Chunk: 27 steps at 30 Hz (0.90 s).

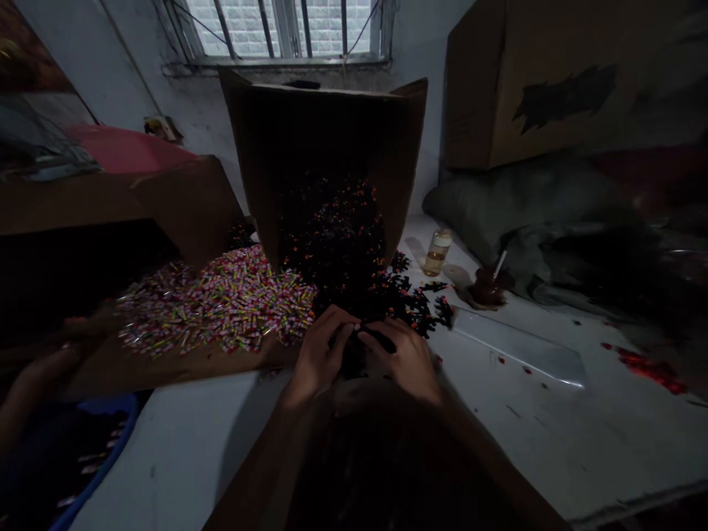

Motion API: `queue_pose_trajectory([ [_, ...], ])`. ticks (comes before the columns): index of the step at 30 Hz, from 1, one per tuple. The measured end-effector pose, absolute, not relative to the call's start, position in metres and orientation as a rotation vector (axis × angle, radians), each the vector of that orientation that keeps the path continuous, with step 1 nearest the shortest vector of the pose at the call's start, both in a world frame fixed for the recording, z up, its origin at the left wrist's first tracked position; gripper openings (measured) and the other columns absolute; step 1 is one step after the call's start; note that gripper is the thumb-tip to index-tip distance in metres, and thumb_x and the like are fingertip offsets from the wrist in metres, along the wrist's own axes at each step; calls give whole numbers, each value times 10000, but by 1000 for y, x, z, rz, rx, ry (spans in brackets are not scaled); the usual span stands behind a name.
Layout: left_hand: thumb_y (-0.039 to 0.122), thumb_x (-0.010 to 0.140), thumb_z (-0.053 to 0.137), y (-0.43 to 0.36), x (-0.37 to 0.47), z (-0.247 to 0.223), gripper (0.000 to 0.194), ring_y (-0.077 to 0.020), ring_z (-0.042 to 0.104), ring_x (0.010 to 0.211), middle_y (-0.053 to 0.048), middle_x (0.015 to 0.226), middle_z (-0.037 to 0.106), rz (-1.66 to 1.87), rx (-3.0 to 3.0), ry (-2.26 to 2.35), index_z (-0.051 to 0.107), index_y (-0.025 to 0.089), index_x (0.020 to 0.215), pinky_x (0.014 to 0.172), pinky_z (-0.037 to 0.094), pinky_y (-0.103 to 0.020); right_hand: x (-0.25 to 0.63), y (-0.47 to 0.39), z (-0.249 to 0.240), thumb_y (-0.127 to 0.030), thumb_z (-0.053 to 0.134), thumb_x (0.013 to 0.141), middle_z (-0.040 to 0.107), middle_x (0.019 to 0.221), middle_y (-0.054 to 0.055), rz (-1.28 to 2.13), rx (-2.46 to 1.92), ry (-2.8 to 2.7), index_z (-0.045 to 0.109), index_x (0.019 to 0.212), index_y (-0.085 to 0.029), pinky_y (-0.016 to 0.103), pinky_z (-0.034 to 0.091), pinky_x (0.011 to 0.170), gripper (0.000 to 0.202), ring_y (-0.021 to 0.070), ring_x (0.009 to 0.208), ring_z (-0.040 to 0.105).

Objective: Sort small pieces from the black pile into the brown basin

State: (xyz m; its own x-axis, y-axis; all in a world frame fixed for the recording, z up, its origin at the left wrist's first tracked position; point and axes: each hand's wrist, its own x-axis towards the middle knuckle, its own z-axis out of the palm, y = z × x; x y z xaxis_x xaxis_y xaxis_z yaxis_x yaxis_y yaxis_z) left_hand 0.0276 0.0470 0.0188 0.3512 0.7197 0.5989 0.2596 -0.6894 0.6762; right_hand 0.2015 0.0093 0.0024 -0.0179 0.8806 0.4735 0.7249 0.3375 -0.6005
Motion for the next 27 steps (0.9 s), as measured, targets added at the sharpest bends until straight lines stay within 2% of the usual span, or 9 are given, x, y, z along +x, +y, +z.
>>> queue_pose_trajectory([
  [9,281,979,523,51,28,21,246,-194,658,901,-68,935,696,1228,2072,868,745,182,948,802,504,-296,207,13,10,-435,597,979,769,1066,54,264,-1517,-1797,765,1040,-272,370,499,889,242,262,1021,697],
  [11,349,1002,494,54,20,19,315,-205,682,939,-75,981,730,1135,2076,860,762,189,1039,840,519,-311,216,11,14,-425,597,977,774,1096,44,363,-1486,-1842,766,1062,-281,378,506,914,237,260,1037,705],
  [13,414,1031,426,61,5,8,403,-204,705,976,-64,1051,759,1044,2072,972,720,216,1224,880,533,-318,225,4,15,-424,600,972,778,1115,30,513,-1397,-1919,769,1084,-295,373,520,922,240,247,1038,716],
  [16,448,1034,385,78,-20,-25,458,-208,705,1065,-44,1146,767,999,2100,1618,609,265,1389,976,522,-342,229,-18,7,-413,651,924,793,1079,38,652,-1264,-2066,797,1037,-309,367,553,889,213,248,1003,734],
  [19,435,946,530,97,-34,-66,623,-382,547,1326,-252,1370,634,974,1992,1999,521,76,1454,1118,393,-553,221,-49,-8,-364,694,882,790,1111,37,718,-1214,-2165,800,1054,-345,390,552,924,203,264,1040,724],
  [21,435,927,528,107,-33,-88,704,-446,455,1400,-325,1449,538,924,1932,2153,457,12,1486,1120,353,-628,214,-61,-17,-357,695,876,762,1204,41,735,-1219,-2190,790,1086,-346,406,534,970,231,278,1117,694],
  [24,449,931,505,122,-25,-106,755,-490,354,1455,-350,1515,448,832,1886,2296,387,10,1534,1084,358,-679,208,-49,-19,-329,621,917,786,1097,54,713,-1300,-2164,793,1035,-319,376,551,895,208,262,1005,716],
  [26,452,932,517,132,-20,-108,737,-487,370,1444,-335,1504,468,762,1915,2317,418,28,1527,1084,367,-663,205,-18,-13,-309,585,927,790,1013,65,649,-1373,-2138,788,981,-294,366,550,870,211,254,944,718],
  [27,444,936,521,137,-19,-107,698,-470,402,1427,-314,1489,496,725,1950,2305,461,47,1507,1097,368,-637,201,2,-9,-310,585,924,781,1058,74,604,-1427,-2125,777,1012,-284,378,538,907,213,261,995,708],
])
